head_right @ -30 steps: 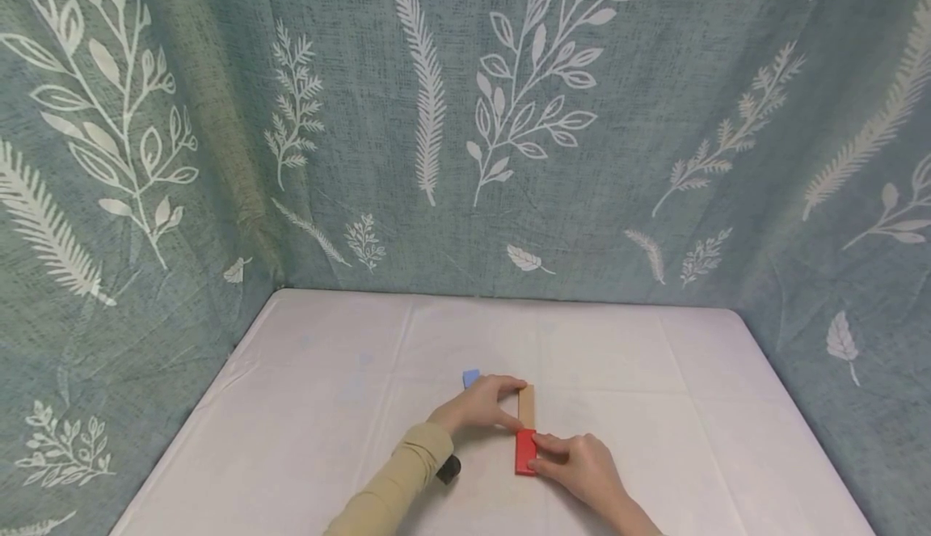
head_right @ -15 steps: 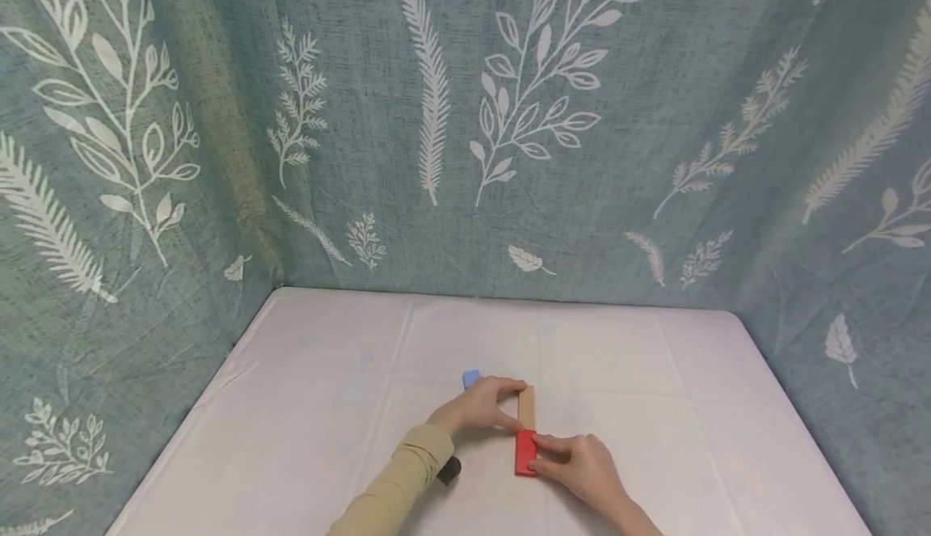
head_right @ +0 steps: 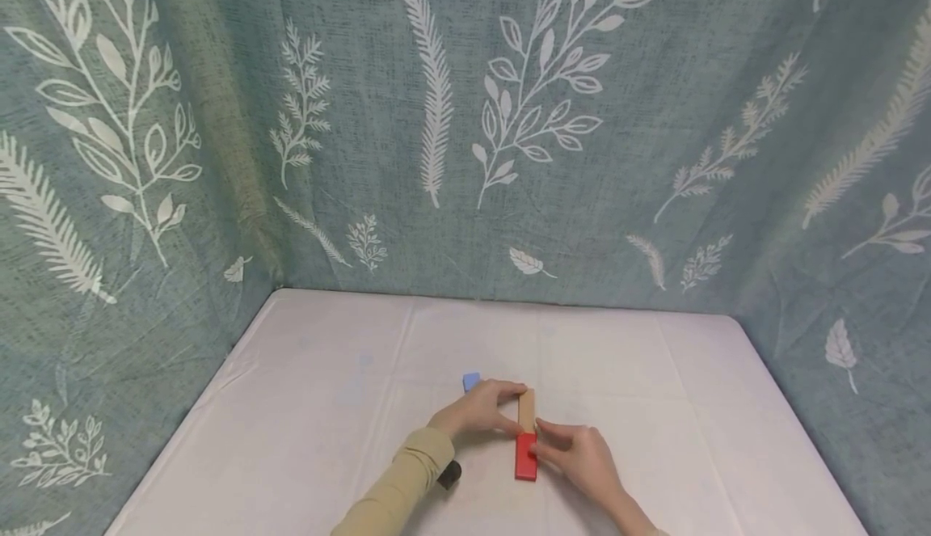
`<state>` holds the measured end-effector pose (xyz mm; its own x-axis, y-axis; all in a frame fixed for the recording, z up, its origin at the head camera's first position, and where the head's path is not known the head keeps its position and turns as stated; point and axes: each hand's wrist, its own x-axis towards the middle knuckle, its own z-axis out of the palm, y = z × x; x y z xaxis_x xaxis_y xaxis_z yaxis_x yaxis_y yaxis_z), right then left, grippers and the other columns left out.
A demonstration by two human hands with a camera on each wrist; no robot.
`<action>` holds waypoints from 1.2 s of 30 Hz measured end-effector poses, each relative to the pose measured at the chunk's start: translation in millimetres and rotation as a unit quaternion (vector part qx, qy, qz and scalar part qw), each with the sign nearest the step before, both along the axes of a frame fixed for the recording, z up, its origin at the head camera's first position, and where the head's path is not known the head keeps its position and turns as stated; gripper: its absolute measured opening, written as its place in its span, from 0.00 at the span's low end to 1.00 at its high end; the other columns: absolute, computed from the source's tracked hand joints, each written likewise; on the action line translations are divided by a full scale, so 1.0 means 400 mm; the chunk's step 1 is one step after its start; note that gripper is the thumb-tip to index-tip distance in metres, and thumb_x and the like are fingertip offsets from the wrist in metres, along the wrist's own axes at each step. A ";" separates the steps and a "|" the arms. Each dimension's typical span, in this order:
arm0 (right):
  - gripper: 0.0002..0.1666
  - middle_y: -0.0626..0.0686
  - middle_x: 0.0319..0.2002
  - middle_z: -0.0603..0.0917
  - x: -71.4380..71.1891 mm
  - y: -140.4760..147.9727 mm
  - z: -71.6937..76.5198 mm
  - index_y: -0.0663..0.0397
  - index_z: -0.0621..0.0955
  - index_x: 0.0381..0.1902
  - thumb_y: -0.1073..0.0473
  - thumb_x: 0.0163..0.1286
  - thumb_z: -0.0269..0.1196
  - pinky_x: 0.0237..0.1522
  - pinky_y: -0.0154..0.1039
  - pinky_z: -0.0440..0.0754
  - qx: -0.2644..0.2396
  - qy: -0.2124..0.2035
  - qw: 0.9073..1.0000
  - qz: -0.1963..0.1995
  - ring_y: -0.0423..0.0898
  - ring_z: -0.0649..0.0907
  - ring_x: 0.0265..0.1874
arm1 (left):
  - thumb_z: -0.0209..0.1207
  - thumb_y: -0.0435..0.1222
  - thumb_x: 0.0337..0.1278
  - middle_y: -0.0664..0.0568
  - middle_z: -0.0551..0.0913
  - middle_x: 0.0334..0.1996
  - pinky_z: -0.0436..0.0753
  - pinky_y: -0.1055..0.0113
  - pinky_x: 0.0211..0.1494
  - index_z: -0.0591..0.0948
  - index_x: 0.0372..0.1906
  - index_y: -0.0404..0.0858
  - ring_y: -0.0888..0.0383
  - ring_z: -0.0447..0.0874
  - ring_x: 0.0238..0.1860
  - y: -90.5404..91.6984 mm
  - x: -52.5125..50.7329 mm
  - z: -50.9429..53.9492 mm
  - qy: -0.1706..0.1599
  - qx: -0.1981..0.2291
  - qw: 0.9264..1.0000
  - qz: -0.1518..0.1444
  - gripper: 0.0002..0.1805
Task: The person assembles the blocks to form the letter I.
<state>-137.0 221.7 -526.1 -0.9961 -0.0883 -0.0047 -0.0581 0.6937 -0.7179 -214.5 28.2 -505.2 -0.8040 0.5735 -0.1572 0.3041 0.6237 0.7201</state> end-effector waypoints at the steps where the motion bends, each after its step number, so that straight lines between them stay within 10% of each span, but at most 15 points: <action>1: 0.26 0.54 0.47 0.86 -0.002 -0.003 0.000 0.49 0.85 0.48 0.47 0.51 0.72 0.17 0.26 0.64 -0.001 0.002 1.000 -0.004 0.31 0.64 0.16 | 0.72 0.41 0.43 0.53 0.77 0.61 0.72 0.62 0.67 0.75 0.61 0.42 0.55 0.70 0.66 0.000 0.000 0.000 0.000 -0.002 1.000 0.000 0.35; 9: 0.24 0.50 0.45 0.87 -0.008 -0.027 -0.001 0.49 0.86 0.47 0.50 0.52 0.72 0.25 0.27 0.66 0.025 -0.009 1.000 -0.017 0.37 0.75 0.31 | 0.72 0.41 0.43 0.53 0.76 0.62 0.71 0.63 0.68 0.75 0.62 0.42 0.54 0.70 0.66 0.000 0.000 -0.002 -0.003 0.000 1.000 -0.001 0.35; 24: 0.20 0.54 0.44 0.87 -0.012 -0.034 0.002 0.51 0.86 0.45 0.54 0.53 0.72 0.18 0.27 0.59 0.064 0.029 0.997 0.010 0.31 0.66 0.18 | 0.71 0.41 0.45 0.52 0.75 0.63 0.70 0.63 0.69 0.74 0.63 0.42 0.55 0.69 0.67 -0.001 -0.007 -0.018 0.001 0.006 1.000 -0.010 0.36; 36: 0.19 0.53 0.43 0.88 -0.015 -0.029 -0.003 0.51 0.87 0.44 0.54 0.52 0.72 0.23 0.26 0.67 0.062 0.042 0.997 0.013 0.49 0.86 0.41 | 0.71 0.41 0.45 0.52 0.75 0.63 0.70 0.63 0.69 0.74 0.63 0.42 0.55 0.69 0.67 0.002 -0.011 -0.027 0.003 0.012 1.000 -0.009 0.36</action>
